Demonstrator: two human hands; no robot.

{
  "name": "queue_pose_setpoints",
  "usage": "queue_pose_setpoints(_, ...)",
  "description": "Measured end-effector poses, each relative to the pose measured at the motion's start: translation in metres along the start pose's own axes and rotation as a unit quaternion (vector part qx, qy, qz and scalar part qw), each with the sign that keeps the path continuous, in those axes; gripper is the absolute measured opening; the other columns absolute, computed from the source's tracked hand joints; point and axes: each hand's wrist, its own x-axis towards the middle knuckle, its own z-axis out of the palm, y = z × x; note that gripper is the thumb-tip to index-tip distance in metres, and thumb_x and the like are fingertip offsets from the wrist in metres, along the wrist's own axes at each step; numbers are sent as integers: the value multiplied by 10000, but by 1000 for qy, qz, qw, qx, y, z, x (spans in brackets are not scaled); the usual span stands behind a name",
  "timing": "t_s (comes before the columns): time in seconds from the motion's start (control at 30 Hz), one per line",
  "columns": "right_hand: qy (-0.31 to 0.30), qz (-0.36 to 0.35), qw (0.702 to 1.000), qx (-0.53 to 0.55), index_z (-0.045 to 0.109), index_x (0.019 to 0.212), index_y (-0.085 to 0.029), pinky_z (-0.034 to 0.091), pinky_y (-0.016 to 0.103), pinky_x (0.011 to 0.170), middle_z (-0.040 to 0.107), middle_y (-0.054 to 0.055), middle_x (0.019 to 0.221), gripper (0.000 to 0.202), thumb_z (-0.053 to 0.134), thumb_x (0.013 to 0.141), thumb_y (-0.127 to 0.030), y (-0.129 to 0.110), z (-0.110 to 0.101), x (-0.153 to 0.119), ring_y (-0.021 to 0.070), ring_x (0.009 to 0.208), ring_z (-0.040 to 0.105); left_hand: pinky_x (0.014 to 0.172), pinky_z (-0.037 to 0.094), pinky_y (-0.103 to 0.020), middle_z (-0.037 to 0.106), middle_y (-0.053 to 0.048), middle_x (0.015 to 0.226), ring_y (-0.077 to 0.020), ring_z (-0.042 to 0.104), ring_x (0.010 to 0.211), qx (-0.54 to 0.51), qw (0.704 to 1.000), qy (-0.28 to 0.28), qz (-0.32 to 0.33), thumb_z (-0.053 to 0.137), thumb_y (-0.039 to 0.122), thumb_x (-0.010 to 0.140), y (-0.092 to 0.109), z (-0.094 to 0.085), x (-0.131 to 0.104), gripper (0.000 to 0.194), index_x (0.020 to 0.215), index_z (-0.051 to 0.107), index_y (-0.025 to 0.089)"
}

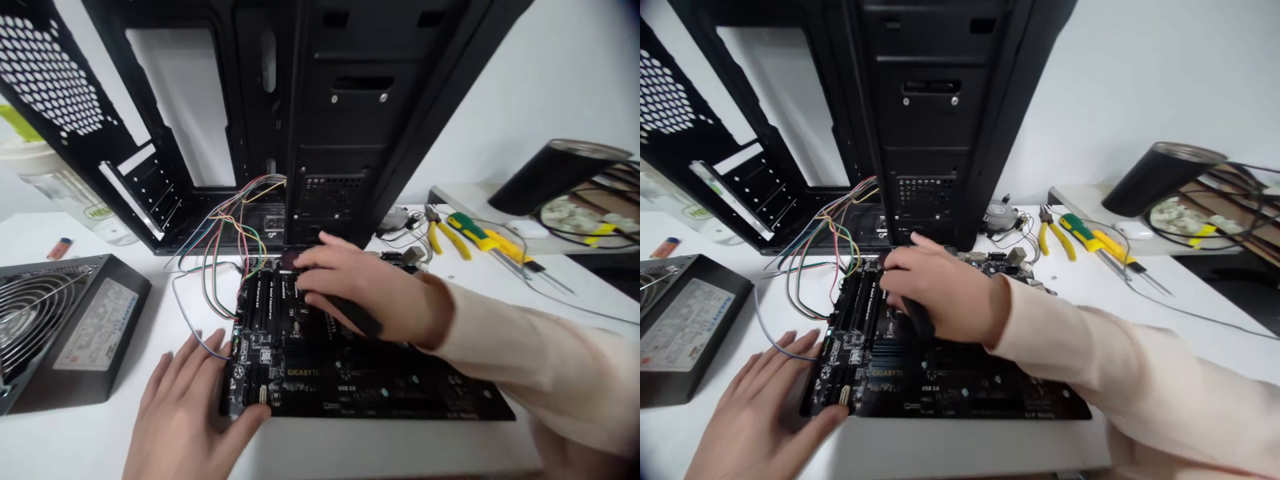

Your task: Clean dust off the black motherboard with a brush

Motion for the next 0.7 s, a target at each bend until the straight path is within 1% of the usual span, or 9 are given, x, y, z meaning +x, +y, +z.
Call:
queue_pose_setpoints(0.07,-40,37,996,-68,637,877,-138,305,572,1064,646,132,1050,169,468,884,-143,14,6,1,238,1004,616,949,417,-545,578,-98,1304,-348,516,1215,2,1000,-1,7,537,594,806,-3,4,-2,593,1257,475,214)
queue_pose_setpoints(0.17,-100,24,994,-41,639,861,-137,299,554,1082,670,110,974,127,512,852,-129,19,5,1,227,960,635,965,411,-544,580,-103,1300,-354,511,1219,-4,1000,-5,17,560,580,791,-6,6,-3,611,1271,467,215)
queue_pose_setpoints(0.27,-56,6,998,43,628,888,-163,379,445,1053,683,50,861,141,490,893,-188,15,-9,1,163,825,644,941,421,-573,589,-112,1284,-377,511,1214,-17,1000,-13,23,584,559,783,-6,3,-1,611,1268,462,209)
queue_pose_setpoints(0.3,-27,1,999,41,623,877,-168,393,426,1040,680,49,854,146,481,898,-198,15,-13,2,159,820,638,929,427,-578,592,-112,1280,-383,513,1210,-21,999,-14,24,590,553,781,-6,2,0,609,1267,460,211)
queue_pose_setpoints(0.37,-12,7,1000,-7,620,875,-164,347,463,1071,673,69,911,149,473,892,-185,18,-15,3,176,876,631,917,435,-572,596,-103,1278,-383,514,1208,-28,999,-14,23,597,539,780,-6,0,1,601,1271,453,223)
queue_pose_setpoints(0.47,-63,20,994,-89,623,838,-158,200,580,1119,657,78,926,122,505,837,-126,25,-10,1,200,886,633,938,420,-561,595,-88,1281,-369,512,1215,-33,999,-19,16,593,509,786,-6,-2,0,563,1262,441,248)
queue_pose_setpoints(0.53,-105,17,992,-72,623,826,-166,178,586,1128,652,49,855,133,500,835,-117,26,-9,-3,176,817,637,958,400,-562,588,-89,1289,-362,511,1218,-35,999,-24,9,588,501,788,-5,-3,0,550,1254,426,258)
queue_pose_setpoints(0.6,-99,17,995,-16,625,863,-178,208,562,1133,656,32,829,165,463,877,-153,28,-12,-9,151,777,636,966,390,-564,583,-93,1295,-363,506,1222,-40,999,-29,7,594,504,783,-4,-3,0,566,1259,410,262)
queue_pose_setpoints(0.7,-54,-1,999,-2,631,927,-196,217,554,1137,669,62,961,179,478,850,-143,34,-16,-17,182,919,643,970,384,-570,582,-104,1293,-373,496,1228,-52,998,-24,2,593,501,781,-2,-2,0,588,1279,392,260)
